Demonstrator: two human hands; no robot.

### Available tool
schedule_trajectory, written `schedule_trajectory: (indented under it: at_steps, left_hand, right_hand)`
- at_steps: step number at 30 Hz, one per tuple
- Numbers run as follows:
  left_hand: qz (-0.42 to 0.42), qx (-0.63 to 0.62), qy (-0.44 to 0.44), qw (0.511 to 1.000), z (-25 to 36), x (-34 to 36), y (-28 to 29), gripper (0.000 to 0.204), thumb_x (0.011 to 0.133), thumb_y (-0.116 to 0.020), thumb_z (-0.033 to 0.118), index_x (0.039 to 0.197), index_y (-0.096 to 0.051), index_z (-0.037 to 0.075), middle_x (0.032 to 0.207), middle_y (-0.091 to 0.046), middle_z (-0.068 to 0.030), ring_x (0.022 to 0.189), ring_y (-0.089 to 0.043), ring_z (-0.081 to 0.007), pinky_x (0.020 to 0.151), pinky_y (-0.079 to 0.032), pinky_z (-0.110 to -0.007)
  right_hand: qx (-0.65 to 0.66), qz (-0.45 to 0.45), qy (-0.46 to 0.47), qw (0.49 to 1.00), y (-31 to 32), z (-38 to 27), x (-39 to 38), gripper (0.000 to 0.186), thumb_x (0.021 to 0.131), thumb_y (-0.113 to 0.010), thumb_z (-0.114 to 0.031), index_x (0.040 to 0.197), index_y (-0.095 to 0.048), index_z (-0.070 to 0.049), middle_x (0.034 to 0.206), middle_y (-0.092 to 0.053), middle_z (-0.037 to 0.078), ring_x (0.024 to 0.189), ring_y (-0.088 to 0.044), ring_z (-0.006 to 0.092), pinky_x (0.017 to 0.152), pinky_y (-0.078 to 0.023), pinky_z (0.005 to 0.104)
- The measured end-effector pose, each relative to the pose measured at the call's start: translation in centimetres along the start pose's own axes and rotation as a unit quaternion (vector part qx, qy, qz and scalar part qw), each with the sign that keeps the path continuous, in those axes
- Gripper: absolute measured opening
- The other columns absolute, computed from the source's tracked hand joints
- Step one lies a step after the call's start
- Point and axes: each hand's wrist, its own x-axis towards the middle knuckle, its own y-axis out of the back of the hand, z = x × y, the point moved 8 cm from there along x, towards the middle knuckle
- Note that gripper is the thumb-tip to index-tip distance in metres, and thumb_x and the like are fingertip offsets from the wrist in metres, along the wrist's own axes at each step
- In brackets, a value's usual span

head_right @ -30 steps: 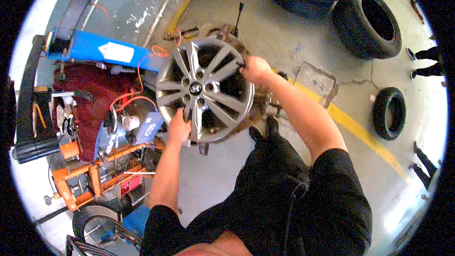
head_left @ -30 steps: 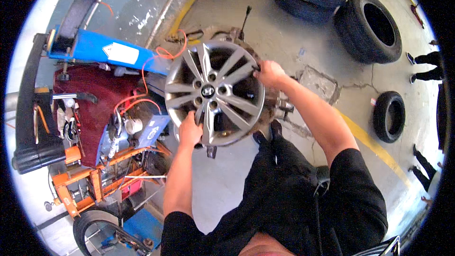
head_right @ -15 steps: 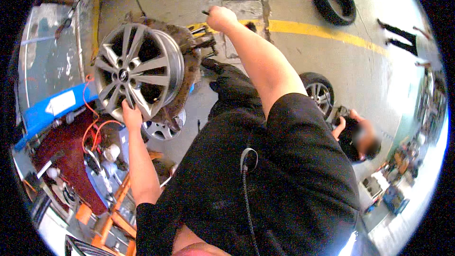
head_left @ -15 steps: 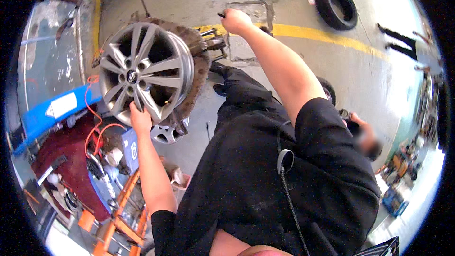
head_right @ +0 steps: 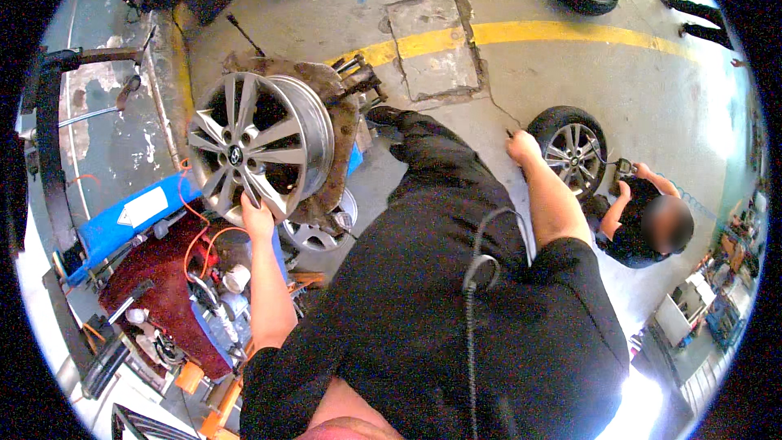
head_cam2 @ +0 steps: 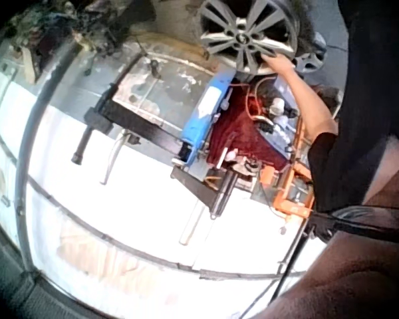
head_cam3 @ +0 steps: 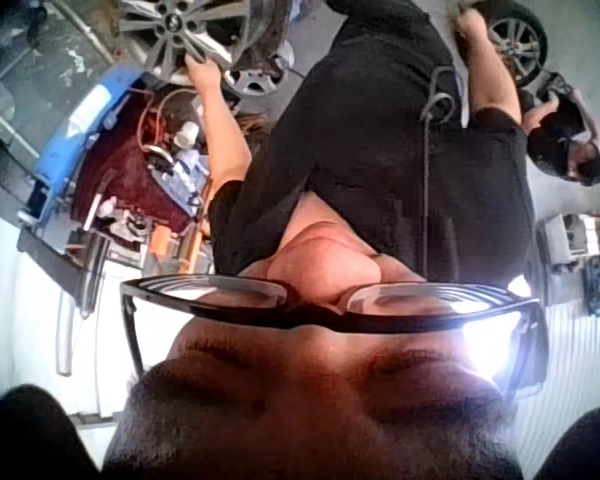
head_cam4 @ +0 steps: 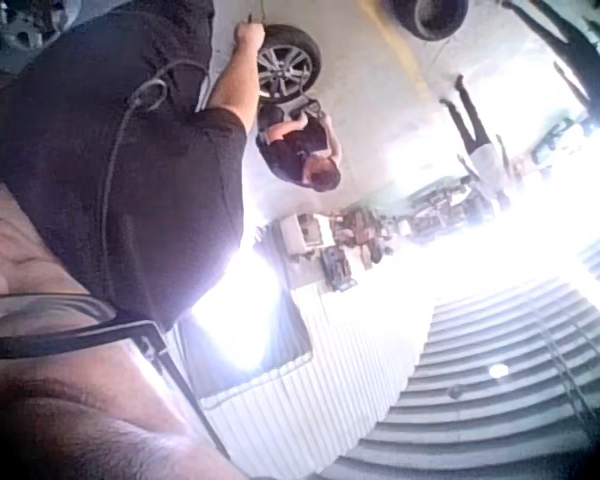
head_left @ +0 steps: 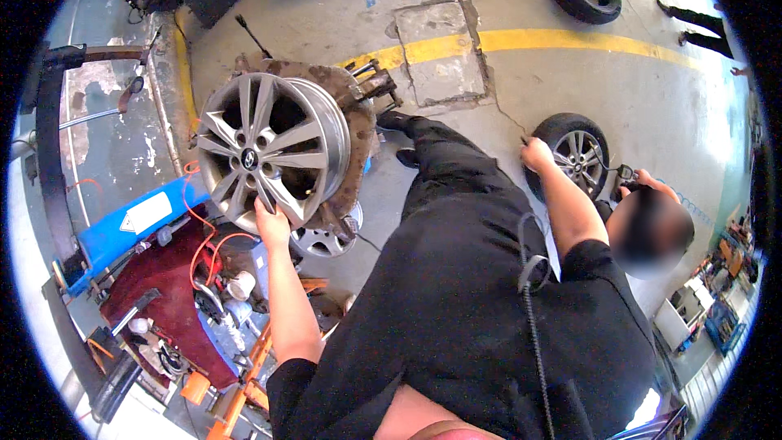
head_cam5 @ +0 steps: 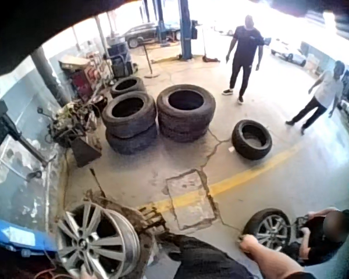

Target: The person uses a tire changing machine to mount a tire onto a car wheel rim. They apply lubricant to the tire bead, secure the wheel on the machine, and use the machine's arm and a pry bar to guide the tire onto the rim. The person repeats this process for a second tire.

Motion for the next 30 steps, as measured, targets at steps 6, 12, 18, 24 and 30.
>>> schedule_trajectory:
  at_steps: [6, 12, 18, 24, 30]
  left_hand:
    - [0.032, 0.020, -0.022, 0.999, -0.1, 0.1, -0.3, 0.054, 0.098, -0.072, 0.013, 0.147, -0.053, 0.001, 0.136, -0.067, -0.0260, 0.127, -0.064, -0.0434, 0.106, -0.049, -0.047]
    - [0.008, 0.048, -0.029, 0.998, 1.0, -1.4, -0.4, 0.069, 0.098, -0.067, 0.009, 0.161, -0.039, 0.000, 0.155, -0.054, -0.0253, 0.144, -0.052, -0.0398, 0.121, -0.038, -0.045]
    - [0.007, 0.252, 0.031, 0.967, 0.6, -3.3, 2.9, 0.060, 0.093, -0.071, 0.011, 0.149, -0.056, -0.001, 0.137, -0.066, -0.0263, 0.126, -0.062, -0.0440, 0.112, -0.045, -0.049]
    - [0.230, 0.153, -0.127, 0.953, 35.9, -1.5, -2.6, 0.031, 0.088, -0.057, -0.002, 0.116, -0.069, -0.006, 0.125, -0.065, -0.0221, 0.122, -0.059, -0.0417, 0.109, -0.047, -0.050]
    - [-0.133, 0.054, -0.314, 0.938, 71.0, 4.5, -32.8, 0.034, 0.090, -0.065, 0.009, 0.122, -0.070, -0.001, 0.127, -0.066, -0.0197, 0.123, -0.063, -0.0352, 0.107, -0.050, -0.044]
  right_hand:
    - [0.180, -0.008, -0.061, 0.982, 5.3, 0.4, -2.2, 0.043, 0.103, -0.063, -0.038, 0.110, -0.072, 0.003, 0.089, -0.078, 0.020, 0.086, -0.076, 0.0337, 0.082, -0.057, 0.0440]
    - [0.192, 0.048, 0.025, 0.980, 10.1, 0.4, 5.5, 0.042, 0.104, -0.063, -0.038, 0.117, -0.072, 0.001, 0.097, -0.078, 0.020, 0.093, -0.076, 0.0352, 0.087, -0.057, 0.0446]
    - [0.292, 0.081, 0.089, 0.949, 17.2, 3.0, 12.8, 0.042, 0.105, -0.062, -0.037, 0.123, -0.072, -0.001, 0.104, -0.079, 0.019, 0.101, -0.075, 0.0367, 0.092, -0.056, 0.0451]
    - [0.358, 0.130, 0.042, 0.924, 26.0, 14.5, 18.0, 0.033, 0.104, -0.062, -0.034, 0.116, -0.072, -0.004, 0.106, -0.077, 0.022, 0.103, -0.072, 0.0420, 0.092, -0.056, 0.0491]
    - [0.343, 0.247, 0.017, 0.906, 33.9, 26.4, 20.4, 0.030, 0.104, -0.064, -0.031, 0.107, -0.071, -0.003, 0.105, -0.071, 0.022, 0.103, -0.067, 0.0444, 0.089, -0.054, 0.0521]
